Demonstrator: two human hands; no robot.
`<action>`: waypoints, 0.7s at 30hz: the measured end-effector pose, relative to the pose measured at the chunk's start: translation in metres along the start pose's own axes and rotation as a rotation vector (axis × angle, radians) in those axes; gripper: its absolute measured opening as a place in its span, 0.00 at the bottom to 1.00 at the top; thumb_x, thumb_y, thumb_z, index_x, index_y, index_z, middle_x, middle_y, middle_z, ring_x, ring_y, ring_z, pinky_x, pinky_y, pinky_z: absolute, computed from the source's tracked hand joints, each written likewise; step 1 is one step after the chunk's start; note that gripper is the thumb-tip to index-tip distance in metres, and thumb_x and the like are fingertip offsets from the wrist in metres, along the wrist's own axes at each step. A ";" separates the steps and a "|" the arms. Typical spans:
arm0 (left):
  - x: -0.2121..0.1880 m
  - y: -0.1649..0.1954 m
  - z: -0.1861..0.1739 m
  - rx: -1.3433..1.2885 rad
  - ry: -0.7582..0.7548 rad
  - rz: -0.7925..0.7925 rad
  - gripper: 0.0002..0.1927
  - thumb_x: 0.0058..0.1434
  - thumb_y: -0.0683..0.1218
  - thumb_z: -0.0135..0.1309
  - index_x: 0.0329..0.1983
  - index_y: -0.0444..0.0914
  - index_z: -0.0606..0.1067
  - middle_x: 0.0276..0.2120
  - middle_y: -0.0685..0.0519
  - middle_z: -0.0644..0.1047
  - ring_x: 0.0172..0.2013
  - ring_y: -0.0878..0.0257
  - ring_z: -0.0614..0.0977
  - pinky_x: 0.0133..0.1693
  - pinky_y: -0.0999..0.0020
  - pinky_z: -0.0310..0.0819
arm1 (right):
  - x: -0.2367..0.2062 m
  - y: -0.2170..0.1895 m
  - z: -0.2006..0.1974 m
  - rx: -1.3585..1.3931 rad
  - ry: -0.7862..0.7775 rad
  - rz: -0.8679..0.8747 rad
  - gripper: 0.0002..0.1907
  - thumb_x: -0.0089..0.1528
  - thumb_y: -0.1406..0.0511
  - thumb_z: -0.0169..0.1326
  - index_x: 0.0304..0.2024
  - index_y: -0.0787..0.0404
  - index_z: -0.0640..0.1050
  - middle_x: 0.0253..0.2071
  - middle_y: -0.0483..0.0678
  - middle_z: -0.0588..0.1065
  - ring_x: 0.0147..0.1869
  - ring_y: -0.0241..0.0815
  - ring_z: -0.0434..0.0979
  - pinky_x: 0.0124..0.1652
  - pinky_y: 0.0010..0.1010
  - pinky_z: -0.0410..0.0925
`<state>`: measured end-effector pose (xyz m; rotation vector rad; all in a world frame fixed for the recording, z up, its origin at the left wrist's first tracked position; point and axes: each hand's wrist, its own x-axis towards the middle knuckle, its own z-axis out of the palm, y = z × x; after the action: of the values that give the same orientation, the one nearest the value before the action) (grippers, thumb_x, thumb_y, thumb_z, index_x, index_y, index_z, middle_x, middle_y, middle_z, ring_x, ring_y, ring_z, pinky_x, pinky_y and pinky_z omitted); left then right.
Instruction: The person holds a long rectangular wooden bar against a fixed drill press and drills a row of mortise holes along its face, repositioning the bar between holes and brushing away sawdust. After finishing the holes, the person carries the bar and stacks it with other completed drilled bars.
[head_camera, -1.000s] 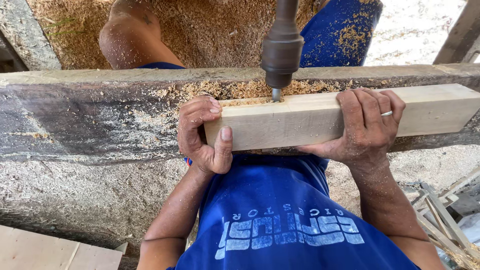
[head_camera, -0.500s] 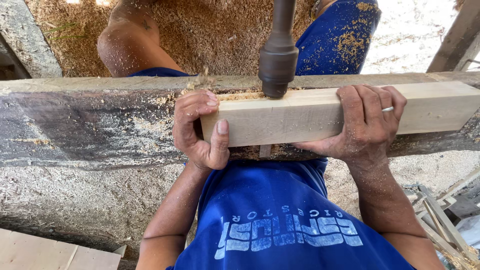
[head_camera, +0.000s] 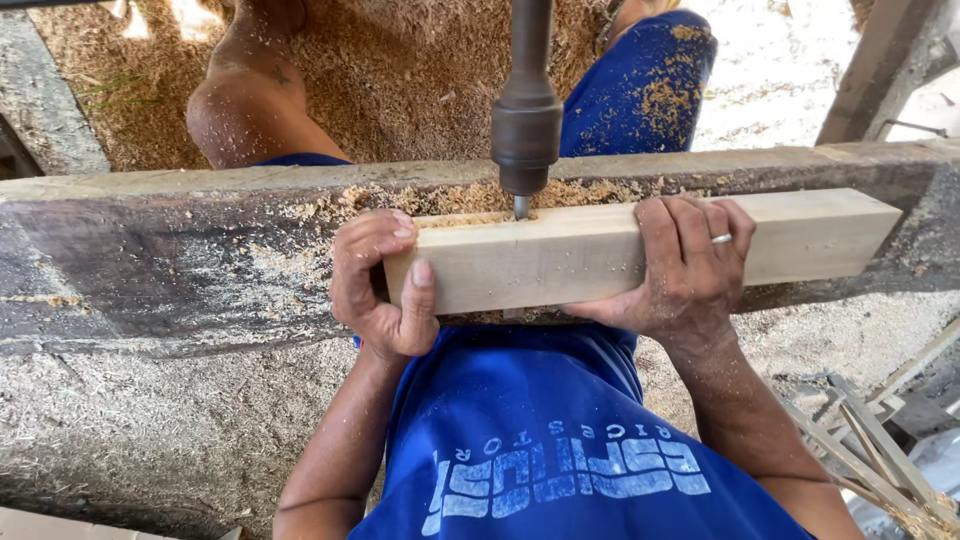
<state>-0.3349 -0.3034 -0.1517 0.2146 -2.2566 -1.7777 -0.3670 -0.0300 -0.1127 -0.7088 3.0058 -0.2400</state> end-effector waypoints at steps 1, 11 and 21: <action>0.000 0.000 0.000 -0.009 0.001 0.000 0.09 0.68 0.43 0.53 0.45 0.33 0.71 0.45 0.45 0.76 0.49 0.55 0.79 0.54 0.60 0.76 | -0.001 -0.001 -0.001 0.014 0.004 0.008 0.55 0.46 0.26 0.65 0.48 0.66 0.74 0.46 0.54 0.72 0.51 0.52 0.74 0.59 0.52 0.61; 0.019 -0.011 0.011 -0.136 0.086 -0.053 0.08 0.75 0.41 0.51 0.53 0.31 0.73 0.53 0.45 0.74 0.54 0.60 0.77 0.59 0.66 0.73 | -0.014 -0.025 0.000 -0.035 -0.028 0.146 0.53 0.50 0.29 0.66 0.51 0.67 0.72 0.46 0.56 0.68 0.53 0.52 0.70 0.59 0.54 0.59; 0.006 -0.013 0.016 -0.216 0.047 -0.059 0.07 0.76 0.42 0.49 0.51 0.32 0.72 0.50 0.46 0.76 0.50 0.62 0.78 0.57 0.65 0.75 | -0.051 -0.021 -0.010 0.049 -0.089 0.175 0.47 0.51 0.37 0.70 0.55 0.63 0.72 0.49 0.52 0.69 0.54 0.50 0.70 0.60 0.52 0.59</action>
<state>-0.3455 -0.2931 -0.1670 0.2791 -2.0262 -2.0074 -0.3131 -0.0249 -0.0988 -0.4373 2.9422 -0.2662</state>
